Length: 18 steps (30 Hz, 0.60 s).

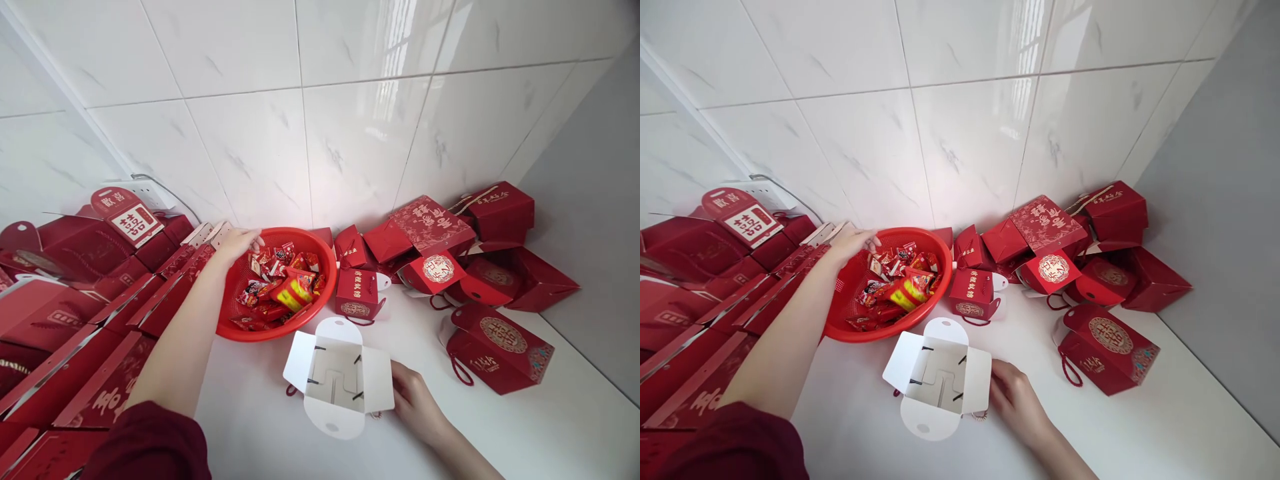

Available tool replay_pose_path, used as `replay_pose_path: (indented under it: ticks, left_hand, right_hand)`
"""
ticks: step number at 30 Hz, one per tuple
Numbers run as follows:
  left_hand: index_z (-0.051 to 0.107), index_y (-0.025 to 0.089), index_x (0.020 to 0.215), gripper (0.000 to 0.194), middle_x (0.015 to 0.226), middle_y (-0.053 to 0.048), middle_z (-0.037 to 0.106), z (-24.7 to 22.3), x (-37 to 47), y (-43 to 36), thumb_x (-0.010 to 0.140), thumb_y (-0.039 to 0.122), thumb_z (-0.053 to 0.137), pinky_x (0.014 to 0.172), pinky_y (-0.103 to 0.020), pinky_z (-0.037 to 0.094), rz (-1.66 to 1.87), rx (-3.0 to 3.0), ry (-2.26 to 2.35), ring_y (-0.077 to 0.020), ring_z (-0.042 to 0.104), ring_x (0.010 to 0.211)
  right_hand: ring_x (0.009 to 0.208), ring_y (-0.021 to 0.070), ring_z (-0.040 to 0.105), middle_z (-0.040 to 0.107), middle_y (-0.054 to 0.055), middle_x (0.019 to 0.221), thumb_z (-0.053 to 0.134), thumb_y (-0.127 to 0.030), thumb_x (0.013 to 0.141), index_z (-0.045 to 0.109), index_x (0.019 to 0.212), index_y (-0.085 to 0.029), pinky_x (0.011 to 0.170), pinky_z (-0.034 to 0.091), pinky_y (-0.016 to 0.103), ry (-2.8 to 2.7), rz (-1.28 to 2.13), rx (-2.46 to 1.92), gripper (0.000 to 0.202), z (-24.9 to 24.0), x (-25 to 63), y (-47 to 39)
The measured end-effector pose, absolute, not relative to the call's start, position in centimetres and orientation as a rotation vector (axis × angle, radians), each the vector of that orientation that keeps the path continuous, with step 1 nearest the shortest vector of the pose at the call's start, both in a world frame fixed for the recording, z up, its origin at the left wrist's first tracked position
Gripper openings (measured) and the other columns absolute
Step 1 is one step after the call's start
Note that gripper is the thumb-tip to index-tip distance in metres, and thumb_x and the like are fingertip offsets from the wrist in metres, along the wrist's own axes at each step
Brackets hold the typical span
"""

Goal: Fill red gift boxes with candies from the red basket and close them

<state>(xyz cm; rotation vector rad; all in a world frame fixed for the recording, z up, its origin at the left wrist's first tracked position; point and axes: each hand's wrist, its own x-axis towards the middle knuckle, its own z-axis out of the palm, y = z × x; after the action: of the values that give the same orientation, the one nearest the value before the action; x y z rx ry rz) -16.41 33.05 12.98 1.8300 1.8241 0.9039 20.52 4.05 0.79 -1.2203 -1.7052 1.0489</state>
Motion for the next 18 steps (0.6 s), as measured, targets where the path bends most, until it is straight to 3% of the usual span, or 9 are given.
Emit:
replay_pose_path:
  ticks: [3, 5, 9, 12, 15, 18]
  left_hand:
    - [0.069, 0.014, 0.101, 0.034, 0.103, -0.008, 0.071, 11.4, -16.3, 33.6, 0.09, 0.044, 0.059, 0.091, -0.038, 0.051, 0.688, 1.889, 1.901, -0.0213, 0.066, 0.096]
    - [0.062, 0.014, 0.116, 0.033, 0.119, -0.01, 0.063, 10.1, -16.3, 33.9, 0.092, 0.037, 0.061, 0.094, -0.044, 0.051, 0.532, 1.892, 1.969, -0.0221, 0.062, 0.107]
    - [0.056, 0.014, 0.124, 0.037, 0.124, -0.011, 0.059, 8.6, -16.4, 34.2, 0.094, 0.035, 0.059, 0.091, -0.045, 0.053, 0.246, 1.862, 2.062, -0.0228, 0.061, 0.108]
    - [0.066, 0.012, 0.105, 0.034, 0.102, -0.009, 0.068, 8.6, -16.6, 34.0, 0.088, 0.042, 0.065, 0.083, -0.039, 0.055, 0.041, 1.821, 2.068, -0.0199, 0.066, 0.092]
    - [0.07, 0.014, 0.071, 0.041, 0.074, -0.006, 0.069, 9.4, -17.1, 33.8, 0.056, 0.049, 0.086, 0.074, -0.033, 0.053, -0.065, 1.819, 2.072, -0.0231, 0.067, 0.079]
    - [0.067, 0.018, 0.061, 0.044, 0.068, -0.004, 0.068, 10.6, -17.7, 33.7, 0.04, 0.048, 0.09, 0.071, -0.029, 0.051, -0.038, 1.864, 2.111, -0.0256, 0.067, 0.08]
  right_hand:
    - [0.072, 0.0226, 0.066, 0.07, 0.004, 0.08, 0.043, -0.017, 0.087, 0.067, 0.085, -0.022, 0.064, 0.055, 0.033, -1.717, 1.03, -1.237, 0.025, 0.7, 20.6, 4.1]
    - [0.07, 0.0224, 0.065, 0.07, 0.004, 0.078, 0.043, -0.018, 0.088, 0.066, 0.083, -0.022, 0.064, 0.055, 0.033, -1.732, 1.008, -1.241, 0.024, 0.6, 20.7, 4.1]
    - [0.068, 0.0221, 0.064, 0.069, 0.004, 0.076, 0.044, -0.017, 0.087, 0.065, 0.08, -0.022, 0.063, 0.054, 0.033, -1.754, 0.985, -1.236, 0.023, 0.8, 20.8, 4.1]
    - [0.067, 0.021, 0.063, 0.068, 0.003, 0.074, 0.043, -0.016, 0.087, 0.064, 0.079, -0.022, 0.064, 0.053, 0.032, -1.747, 1.026, -1.237, 0.023, 0.9, 20.8, 4.0]
    - [0.066, 0.0197, 0.062, 0.067, 0.003, 0.072, 0.043, -0.016, 0.087, 0.064, 0.08, -0.021, 0.064, 0.052, 0.031, -1.723, 1.076, -1.251, 0.023, 1.0, 20.7, 3.9]
    - [0.066, 0.0193, 0.062, 0.066, 0.002, 0.069, 0.043, -0.016, 0.086, 0.064, 0.08, -0.02, 0.065, 0.051, 0.031, -1.698, 1.1, -1.249, 0.023, 0.7, 20.6, 3.9]
